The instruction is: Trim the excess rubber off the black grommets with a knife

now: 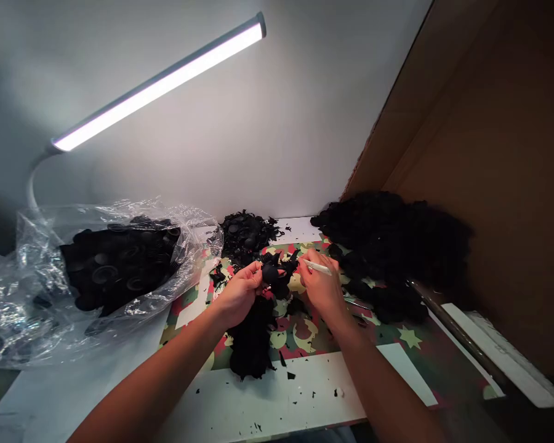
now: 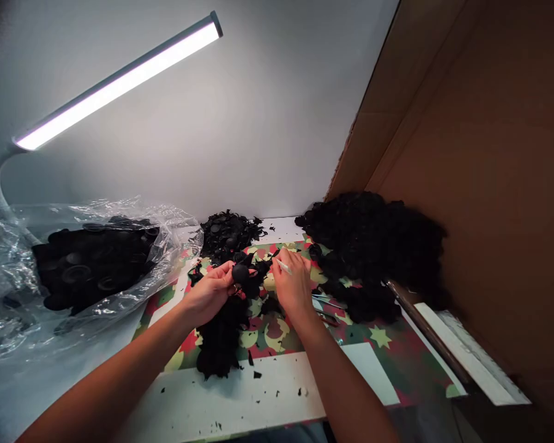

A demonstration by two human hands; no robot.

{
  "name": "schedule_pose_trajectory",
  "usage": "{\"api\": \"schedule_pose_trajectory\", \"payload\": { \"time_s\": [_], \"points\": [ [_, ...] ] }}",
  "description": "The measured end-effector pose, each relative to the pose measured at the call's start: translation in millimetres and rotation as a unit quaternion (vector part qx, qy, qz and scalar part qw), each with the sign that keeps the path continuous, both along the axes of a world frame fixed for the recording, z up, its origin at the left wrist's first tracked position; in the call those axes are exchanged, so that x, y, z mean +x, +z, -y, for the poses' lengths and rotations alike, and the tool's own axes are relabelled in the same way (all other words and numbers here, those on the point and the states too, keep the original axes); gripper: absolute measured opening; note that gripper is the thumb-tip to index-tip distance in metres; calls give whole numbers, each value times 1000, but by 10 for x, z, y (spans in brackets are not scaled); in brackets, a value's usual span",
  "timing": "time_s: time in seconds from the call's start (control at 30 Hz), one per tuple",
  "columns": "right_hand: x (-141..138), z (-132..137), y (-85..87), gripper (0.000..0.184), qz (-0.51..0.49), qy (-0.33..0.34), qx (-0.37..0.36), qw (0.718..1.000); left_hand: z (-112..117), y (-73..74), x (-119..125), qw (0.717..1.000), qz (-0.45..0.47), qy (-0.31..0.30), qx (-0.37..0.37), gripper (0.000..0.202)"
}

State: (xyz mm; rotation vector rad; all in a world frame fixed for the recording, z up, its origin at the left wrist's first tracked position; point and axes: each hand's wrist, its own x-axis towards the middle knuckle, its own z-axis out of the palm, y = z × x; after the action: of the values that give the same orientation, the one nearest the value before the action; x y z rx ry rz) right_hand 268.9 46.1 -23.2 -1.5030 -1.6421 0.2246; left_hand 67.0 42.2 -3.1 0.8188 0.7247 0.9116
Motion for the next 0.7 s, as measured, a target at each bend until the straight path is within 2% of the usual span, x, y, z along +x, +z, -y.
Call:
{"api": "schedule_pose_trajectory", "payload": {
  "time_s": [0.07,0.13,0.23,0.33,0.47,0.53,0.7],
  "points": [
    [21,1,22,27,-119,39,-47,991,-16,-18,-18,1000,-10,-10,26,34],
    [21,10,39,32,-247,89,-115,958,-36,-49,-29,998,-35,-2,59,34],
    [-24,37,54,35,-335,148,-155,918,-47,-85,-30,994,-73,-5,85,32],
    [-90,78,79,30,-317,191,-130,920,-29,-78,-18,994,-87,3,73,28],
    [-147,146,153,29,-214,210,-111,947,-8,-26,-4,991,-106,45,63,27],
    [-158,171,188,29,-183,219,-113,952,-14,-8,-4,990,-113,61,60,21],
    [-131,152,185,25,-167,212,-107,957,-57,16,-60,991,-98,59,68,42]
  ]
}}
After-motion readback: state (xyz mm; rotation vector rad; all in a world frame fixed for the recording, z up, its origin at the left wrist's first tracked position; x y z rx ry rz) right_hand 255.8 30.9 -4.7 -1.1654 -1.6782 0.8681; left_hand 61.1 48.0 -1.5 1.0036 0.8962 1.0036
